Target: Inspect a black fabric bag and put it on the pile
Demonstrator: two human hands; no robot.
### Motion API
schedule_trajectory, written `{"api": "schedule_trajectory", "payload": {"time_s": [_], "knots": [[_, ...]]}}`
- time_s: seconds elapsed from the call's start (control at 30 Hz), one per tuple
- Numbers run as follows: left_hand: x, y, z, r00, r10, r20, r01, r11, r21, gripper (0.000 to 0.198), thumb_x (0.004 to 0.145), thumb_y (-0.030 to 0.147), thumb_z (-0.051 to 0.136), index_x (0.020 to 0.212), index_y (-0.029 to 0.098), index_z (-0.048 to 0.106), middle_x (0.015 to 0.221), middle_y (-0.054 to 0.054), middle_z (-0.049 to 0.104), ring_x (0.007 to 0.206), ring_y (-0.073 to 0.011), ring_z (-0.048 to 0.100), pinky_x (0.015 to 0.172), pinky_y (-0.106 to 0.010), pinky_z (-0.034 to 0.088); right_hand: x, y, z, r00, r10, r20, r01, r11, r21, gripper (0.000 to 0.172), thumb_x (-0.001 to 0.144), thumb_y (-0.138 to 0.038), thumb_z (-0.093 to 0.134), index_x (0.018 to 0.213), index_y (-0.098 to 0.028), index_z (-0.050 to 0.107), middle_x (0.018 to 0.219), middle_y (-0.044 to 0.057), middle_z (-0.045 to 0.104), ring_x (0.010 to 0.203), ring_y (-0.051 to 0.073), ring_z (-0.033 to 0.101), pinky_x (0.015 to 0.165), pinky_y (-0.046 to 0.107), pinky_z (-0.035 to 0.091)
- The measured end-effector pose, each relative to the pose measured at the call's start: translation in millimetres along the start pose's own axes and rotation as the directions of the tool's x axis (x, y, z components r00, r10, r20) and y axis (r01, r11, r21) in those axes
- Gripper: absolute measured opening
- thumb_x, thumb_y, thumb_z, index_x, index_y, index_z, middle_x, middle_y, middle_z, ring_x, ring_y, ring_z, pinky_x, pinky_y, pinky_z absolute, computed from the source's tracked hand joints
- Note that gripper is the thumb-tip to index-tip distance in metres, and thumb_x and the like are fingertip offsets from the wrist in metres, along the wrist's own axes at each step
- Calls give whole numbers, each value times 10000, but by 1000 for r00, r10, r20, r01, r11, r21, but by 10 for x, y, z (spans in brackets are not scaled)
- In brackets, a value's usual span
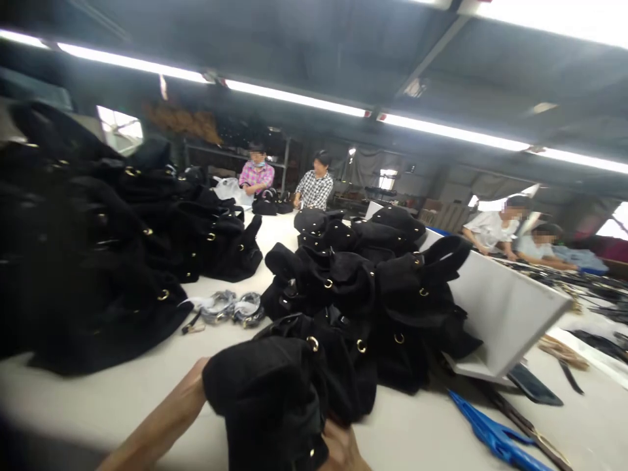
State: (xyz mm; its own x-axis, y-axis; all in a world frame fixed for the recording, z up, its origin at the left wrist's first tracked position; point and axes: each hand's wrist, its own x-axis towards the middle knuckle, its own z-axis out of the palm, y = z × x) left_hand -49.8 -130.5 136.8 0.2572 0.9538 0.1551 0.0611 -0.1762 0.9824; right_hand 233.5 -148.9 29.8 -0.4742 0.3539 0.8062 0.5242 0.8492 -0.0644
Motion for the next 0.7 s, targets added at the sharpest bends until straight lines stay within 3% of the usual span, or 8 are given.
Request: {"api": "schedule_trajectory", "payload": {"time_s": [0.13, 0.27, 0.37, 0.43, 0.47, 0.53, 0.6, 0.7], "knots": [[-542, -109, -187, 954, -115, -276, 98, 993, -72, 646, 940, 693, 347, 1246, 197, 628, 1118, -112, 698, 1200, -347, 587, 1125, -529, 401, 2, -190, 513, 994, -57, 96, 53, 998, 37, 207, 896, -140, 514, 704, -216, 529, 589, 7, 538, 502, 154, 541, 431, 237, 427], [-589, -154, -238, 925, -56, -376, 89, 994, 71, 706, 837, 647, 632, 1407, 289, 420, 1352, -86, 578, 1279, -301, 534, 1100, -457, 439, 436, -395, 773, 949, -116, 293, 116, 993, 17, 152, 719, -183, 655, 734, -202, 505, 703, 20, 581, 648, 188, 572, 548, 284, 450], [-444, -231, -281, 841, -30, -541, 108, 988, 114, 563, 787, 611, 722, 1181, 262, 522, 1137, -49, 654, 1076, -247, 623, 950, -362, 506, 829, -527, 685, 784, -32, 620, -24, 996, 82, 270, 595, -232, 744, 786, -186, 558, 845, 46, 644, 805, 239, 611, 675, 321, 497], [-424, -271, -366, 793, -58, -606, 63, 998, -13, 491, 773, 590, 752, 1038, 241, 532, 946, -8, 660, 882, -198, 633, 778, -281, 517, 1098, -545, 478, 659, -76, 748, -175, 952, 250, 270, 666, -299, 779, 851, -176, 625, 939, 60, 673, 912, 247, 629, 779, 316, 517], [-452, -275, -427, 776, -64, -627, 35, 998, -59, 478, 767, 576, 767, 1000, 234, 529, 885, 6, 650, 816, -177, 619, 715, -249, 505, 1233, -520, 351, 634, -127, 763, -275, 885, 376, 253, 741, -352, 769, 886, -178, 658, 977, 58, 683, 952, 234, 636, 824, 299, 516], [-564, -250, -574, 718, -20, -695, -11, 999, -40, 459, 764, 546, 784, 981, 223, 540, 840, 14, 643, 763, -162, 607, 675, -224, 496, 1495, -391, 125, 656, -137, 742, -490, 670, 558, 248, 874, -430, 707, 901, -184, 708, 950, 38, 707, 886, 177, 662, 826, 250, 515], [-694, -187, -701, 645, 95, -758, -46, 995, 86, 436, 770, 513, 789, 1000, 214, 570, 872, 0, 660, 789, -173, 630, 712, -230, 512, 1716, -161, 48, 717, 60, 695, -599, 562, 570, 350, 933, -500, 634, 841, -170, 705, 783, 33, 699, 734, 160, 657, 727, 243, 513], [-791, -112, -728, 590, 269, -761, -116, 961, 250, 329, 814, 451, 761, 942, 200, 590, 872, -1, 625, 747, -149, 609, 671, -219, 491, 1895, 284, 373, 788, 378, 485, -584, 707, 399, 398, 937, -549, 544, 905, -183, 698, 854, 61, 703, 806, 214, 666, 758, 307, 525]]}}
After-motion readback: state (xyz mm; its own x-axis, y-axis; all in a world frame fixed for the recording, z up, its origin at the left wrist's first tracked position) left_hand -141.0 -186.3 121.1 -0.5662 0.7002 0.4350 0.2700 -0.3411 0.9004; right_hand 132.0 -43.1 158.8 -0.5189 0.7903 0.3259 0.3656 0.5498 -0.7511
